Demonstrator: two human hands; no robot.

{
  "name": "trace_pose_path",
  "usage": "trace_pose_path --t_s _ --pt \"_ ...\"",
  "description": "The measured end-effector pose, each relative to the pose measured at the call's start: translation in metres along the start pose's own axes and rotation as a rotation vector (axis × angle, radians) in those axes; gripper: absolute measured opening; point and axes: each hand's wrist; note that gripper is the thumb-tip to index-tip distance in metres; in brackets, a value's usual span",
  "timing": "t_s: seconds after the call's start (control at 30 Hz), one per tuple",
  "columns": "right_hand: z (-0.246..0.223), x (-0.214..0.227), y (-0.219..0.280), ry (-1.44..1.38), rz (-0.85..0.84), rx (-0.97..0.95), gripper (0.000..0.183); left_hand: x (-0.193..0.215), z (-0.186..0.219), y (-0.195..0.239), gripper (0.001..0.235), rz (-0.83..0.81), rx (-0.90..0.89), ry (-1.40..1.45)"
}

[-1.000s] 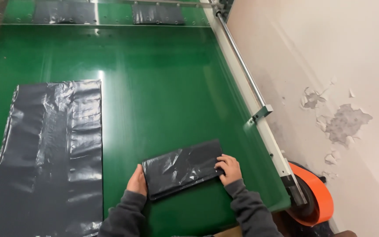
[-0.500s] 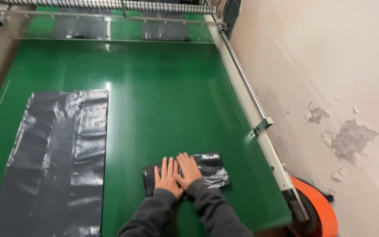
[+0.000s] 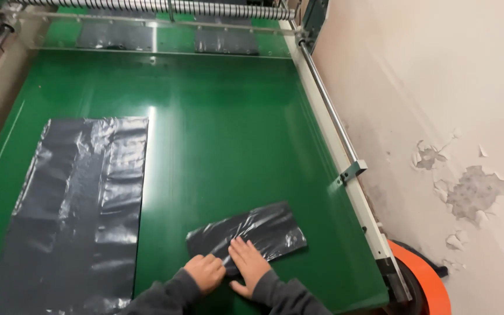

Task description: Folding plastic bags as they come off a production machine and placing them into a collection crate.

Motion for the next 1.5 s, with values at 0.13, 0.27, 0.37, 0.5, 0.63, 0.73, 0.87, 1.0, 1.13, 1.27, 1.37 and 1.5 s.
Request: trace_pose_path --t_s 0.13,0.27,0.37,0.5,0.63,0.73,0.87,1.0,1.13,1.27,1.37,1.5 --pt "-0.002 -0.032 0.045 -0.087 0.095 0.079 0.076 0.049 0.016 -0.025 0.032 -0.028 -0.171 0.499" --pt "0.086 -0.170 0.168 -0.674 0.319 -0.709 0.032 -0.017 -0.019 -0.093 0.078 -0.560 0.264 1.615" --pt "0.119 -0.153 0.165 -0.938 0.527 -1.167 0.046 -0.021 -0.041 -0.107 0.074 -0.666 0.491 1.970" --pt "0.102 -0.078 0.109 -1.277 0.684 -1.196 0.044 -0.022 -0.013 -0.103 0.039 0.225 0.253 1.031" --pt "0.069 -0.033 0.090 -1.719 0.902 -1.117 0.050 -0.004 0.023 -0.098 0.033 0.401 0.468 0.739" --pt "0.086 -0.041 0.130 -1.363 0.903 -1.112 0.047 0.020 0.020 -0.069 0.044 0.542 0.449 0.795" --pt "0.089 -0.065 0.131 -0.680 0.958 -0.959 0.041 0.068 -0.012 0.034 0.064 0.583 0.423 0.741" --pt "-0.023 -0.084 -0.005 -1.106 0.734 -0.556 0.047 0.045 -0.064 0.148 0.081 0.708 0.500 0.510" --pt "-0.090 -0.122 -0.114 -1.639 0.294 -0.354 0.070 -0.006 -0.104 0.218 0.105 0.260 0.667 0.478" --pt "-0.098 -0.154 -0.159 -1.881 0.275 -0.351 0.073 -0.038 -0.108 0.236 0.082 0.447 0.574 0.541" --pt "-0.101 -0.153 -0.164 -1.628 0.221 -0.274 0.078 -0.044 -0.102 0.224 0.047 0.697 0.678 0.381" --pt "-0.134 -0.111 -0.204 -0.794 0.173 -0.006 0.079 -0.060 -0.112 0.201 0.026 0.710 0.799 0.473"
Point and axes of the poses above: each hand's wrist, its own y-axis away from the middle knuckle, its own x-axis out of the back of the hand, z = x × y, and after that the axes turned 9 degrees about x, right-handed
